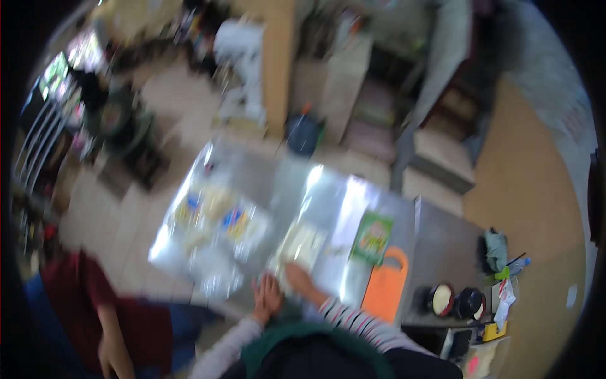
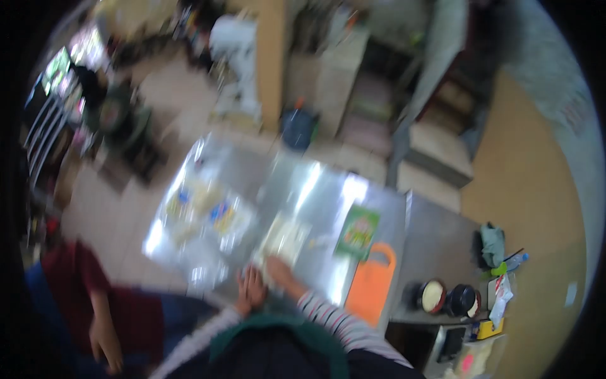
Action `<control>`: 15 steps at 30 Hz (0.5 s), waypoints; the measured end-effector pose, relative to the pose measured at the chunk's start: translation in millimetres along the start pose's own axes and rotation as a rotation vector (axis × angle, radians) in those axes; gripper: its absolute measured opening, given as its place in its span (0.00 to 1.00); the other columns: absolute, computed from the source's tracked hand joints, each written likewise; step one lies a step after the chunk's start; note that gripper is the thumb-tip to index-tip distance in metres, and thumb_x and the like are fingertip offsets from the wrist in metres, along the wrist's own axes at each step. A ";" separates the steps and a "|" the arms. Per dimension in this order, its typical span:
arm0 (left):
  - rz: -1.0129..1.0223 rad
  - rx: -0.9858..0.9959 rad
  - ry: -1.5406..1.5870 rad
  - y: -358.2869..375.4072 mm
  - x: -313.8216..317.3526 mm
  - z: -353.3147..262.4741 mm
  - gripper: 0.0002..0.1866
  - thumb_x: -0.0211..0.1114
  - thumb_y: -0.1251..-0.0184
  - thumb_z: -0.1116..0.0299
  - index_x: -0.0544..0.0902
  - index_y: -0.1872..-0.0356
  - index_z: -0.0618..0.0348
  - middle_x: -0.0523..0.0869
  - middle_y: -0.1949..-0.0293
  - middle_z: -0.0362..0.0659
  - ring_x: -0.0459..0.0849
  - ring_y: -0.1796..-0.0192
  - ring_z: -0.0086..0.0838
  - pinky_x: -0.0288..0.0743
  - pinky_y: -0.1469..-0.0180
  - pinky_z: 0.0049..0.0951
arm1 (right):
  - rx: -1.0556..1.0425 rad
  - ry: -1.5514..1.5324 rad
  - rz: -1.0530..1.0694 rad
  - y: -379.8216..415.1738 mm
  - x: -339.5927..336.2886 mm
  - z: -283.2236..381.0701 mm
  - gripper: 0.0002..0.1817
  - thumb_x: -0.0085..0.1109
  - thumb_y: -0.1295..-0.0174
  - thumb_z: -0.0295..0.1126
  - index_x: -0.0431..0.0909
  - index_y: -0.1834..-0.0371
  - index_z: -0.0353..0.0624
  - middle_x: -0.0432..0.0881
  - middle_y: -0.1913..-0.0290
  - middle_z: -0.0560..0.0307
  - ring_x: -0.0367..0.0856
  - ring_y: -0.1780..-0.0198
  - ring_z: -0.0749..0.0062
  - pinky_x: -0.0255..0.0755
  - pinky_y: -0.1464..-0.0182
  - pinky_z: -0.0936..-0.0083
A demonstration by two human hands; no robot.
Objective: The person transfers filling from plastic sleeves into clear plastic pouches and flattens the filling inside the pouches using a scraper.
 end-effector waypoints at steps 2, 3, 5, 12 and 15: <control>-0.058 -0.073 0.030 0.2 -4.0 3.2 0.28 0.49 0.41 0.56 0.67 0.42 0.64 0.66 0.40 0.54 0.60 0.35 0.43 0.45 0.35 0.52 | 0.368 -0.246 0.242 -14.9 15.9 -19.4 0.22 0.31 0.36 0.34 0.60 0.39 0.39 0.69 0.44 0.39 0.69 0.43 0.53 0.60 0.41 0.64; -0.136 0.008 0.021 -52.0 -21.9 -3.0 0.28 0.49 0.41 0.56 0.67 0.42 0.64 0.66 0.40 0.54 0.60 0.35 0.43 0.45 0.35 0.52 | 0.336 -0.193 0.211 -18.1 11.9 -22.0 0.22 0.31 0.36 0.35 0.60 0.40 0.40 0.72 0.48 0.39 0.72 0.47 0.51 0.63 0.45 0.60; -0.287 0.152 -0.007 -129.8 -59.0 -19.9 0.28 0.50 0.42 0.56 0.68 0.43 0.64 0.67 0.41 0.53 0.61 0.37 0.43 0.47 0.37 0.51 | 0.299 -0.200 0.090 -25.5 16.3 -28.7 0.18 0.33 0.37 0.33 0.63 0.46 0.39 0.76 0.55 0.40 0.76 0.54 0.49 0.68 0.53 0.58; -0.508 0.274 -0.056 -190.5 -108.3 -23.2 0.25 0.51 0.43 0.58 0.70 0.47 0.63 0.70 0.46 0.52 0.66 0.43 0.42 0.54 0.42 0.47 | 0.243 -0.203 0.073 -37.5 -21.3 -19.4 0.13 0.41 0.41 0.31 0.64 0.54 0.43 0.74 0.61 0.47 0.74 0.55 0.50 0.69 0.56 0.58; -0.519 0.294 -0.069 -179.4 -101.4 -18.8 0.24 0.51 0.43 0.59 0.71 0.48 0.63 0.72 0.48 0.51 0.68 0.46 0.42 0.56 0.45 0.46 | 0.227 -0.168 0.092 -38.5 -16.6 -18.9 0.12 0.38 0.40 0.32 0.65 0.55 0.43 0.74 0.61 0.48 0.74 0.56 0.51 0.69 0.57 0.58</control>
Point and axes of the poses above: each hand's wrist, its own y-axis away from the middle knuckle, its own x-axis out of the palm, z = x × y, the point moved 9 cm from there along -y, towards the middle knuckle
